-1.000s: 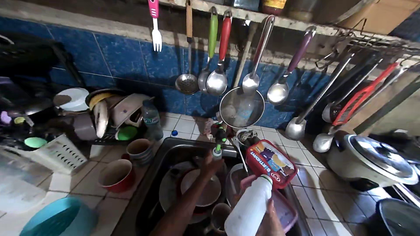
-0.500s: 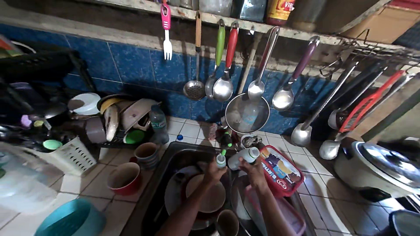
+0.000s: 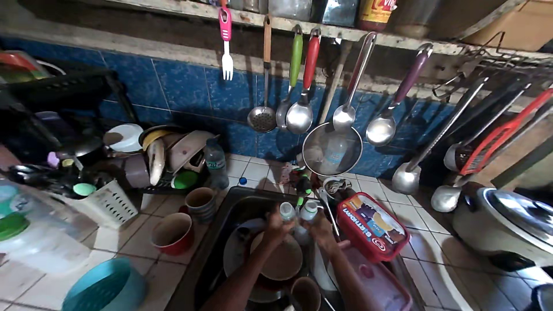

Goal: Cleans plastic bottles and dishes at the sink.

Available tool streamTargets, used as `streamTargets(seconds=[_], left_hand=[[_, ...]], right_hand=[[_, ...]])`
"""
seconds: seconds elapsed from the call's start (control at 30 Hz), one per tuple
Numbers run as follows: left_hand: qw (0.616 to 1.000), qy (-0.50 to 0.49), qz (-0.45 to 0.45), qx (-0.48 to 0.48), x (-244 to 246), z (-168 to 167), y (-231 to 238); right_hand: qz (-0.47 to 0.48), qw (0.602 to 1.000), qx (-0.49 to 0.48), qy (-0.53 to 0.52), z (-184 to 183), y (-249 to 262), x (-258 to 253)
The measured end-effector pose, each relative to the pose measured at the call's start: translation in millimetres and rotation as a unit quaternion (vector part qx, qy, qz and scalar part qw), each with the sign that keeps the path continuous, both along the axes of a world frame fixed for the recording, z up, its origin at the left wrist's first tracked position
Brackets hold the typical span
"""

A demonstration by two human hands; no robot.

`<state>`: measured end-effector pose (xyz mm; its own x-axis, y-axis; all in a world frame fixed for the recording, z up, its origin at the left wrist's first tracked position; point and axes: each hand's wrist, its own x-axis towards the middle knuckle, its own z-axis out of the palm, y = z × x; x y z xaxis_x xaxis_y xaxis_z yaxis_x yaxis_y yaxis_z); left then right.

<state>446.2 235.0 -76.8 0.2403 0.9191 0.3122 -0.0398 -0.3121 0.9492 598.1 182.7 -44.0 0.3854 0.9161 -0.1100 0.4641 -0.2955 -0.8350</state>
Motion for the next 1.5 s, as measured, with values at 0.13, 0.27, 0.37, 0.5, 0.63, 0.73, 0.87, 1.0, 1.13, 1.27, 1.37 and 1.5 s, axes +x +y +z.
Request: streamTargets(seconds=[0.13, 0.27, 0.37, 0.5, 0.63, 0.73, 0.87, 1.0, 1.13, 1.27, 1.37, 1.5], left_hand=[[0.999, -0.021, 0.024, -0.008, -32.5, 39.8, -9.9], [0.991, 0.134, -0.005, -0.005, -84.7, 87.7, -30.9], [0.972, 0.232, -0.017, 0.033, -123.2, 104.3, -59.6], [0.979, 0.188, -0.073, -0.022, -161.8, 94.6, -106.2], [0.984, 0.137, -0.109, -0.036, -183.5, 88.6, -153.1], [0.984, 0.114, -0.130, -0.040, -192.1, 82.9, -175.2], [0.983, 0.115, -0.135, -0.055, -194.2, 76.7, -196.1], [0.981, 0.126, -0.141, -0.037, -195.0, 70.6, -209.1], [0.976, 0.158, -0.150, -0.024, -195.2, 75.1, -219.6], [0.966, 0.205, -0.156, -0.020, -190.2, 79.8, -231.4], [0.967, 0.204, -0.151, -0.031, -188.9, 79.9, -235.2], [0.967, 0.173, -0.178, -0.052, -193.5, 73.0, -234.4]], right_hand=[[0.036, 0.998, -0.043, -0.042, 3.5, 5.0, -11.7], [0.037, 0.998, -0.032, -0.047, 3.0, 8.8, -23.2], [0.053, 0.998, 0.000, -0.033, -8.5, 11.2, -26.3], [0.042, 0.999, 0.002, -0.034, -13.2, 14.0, -33.2], [-0.023, 0.997, -0.016, -0.076, -5.3, 7.8, -44.1], [-0.044, 0.995, -0.031, -0.086, -1.9, 0.5, -44.7], [-0.009, 0.995, -0.051, -0.081, 0.1, -1.2, -35.3], [0.044, 0.997, -0.020, -0.067, -5.3, 1.4, -24.4], [0.056, 0.997, 0.005, -0.054, -12.4, 4.0, -22.8], [0.008, 0.998, 0.038, -0.056, -18.4, 6.1, -39.6], [-0.066, 0.995, 0.061, -0.054, -19.9, 0.9, -55.4], [-0.089, 0.991, 0.087, -0.044, -26.2, -3.4, -57.5]])
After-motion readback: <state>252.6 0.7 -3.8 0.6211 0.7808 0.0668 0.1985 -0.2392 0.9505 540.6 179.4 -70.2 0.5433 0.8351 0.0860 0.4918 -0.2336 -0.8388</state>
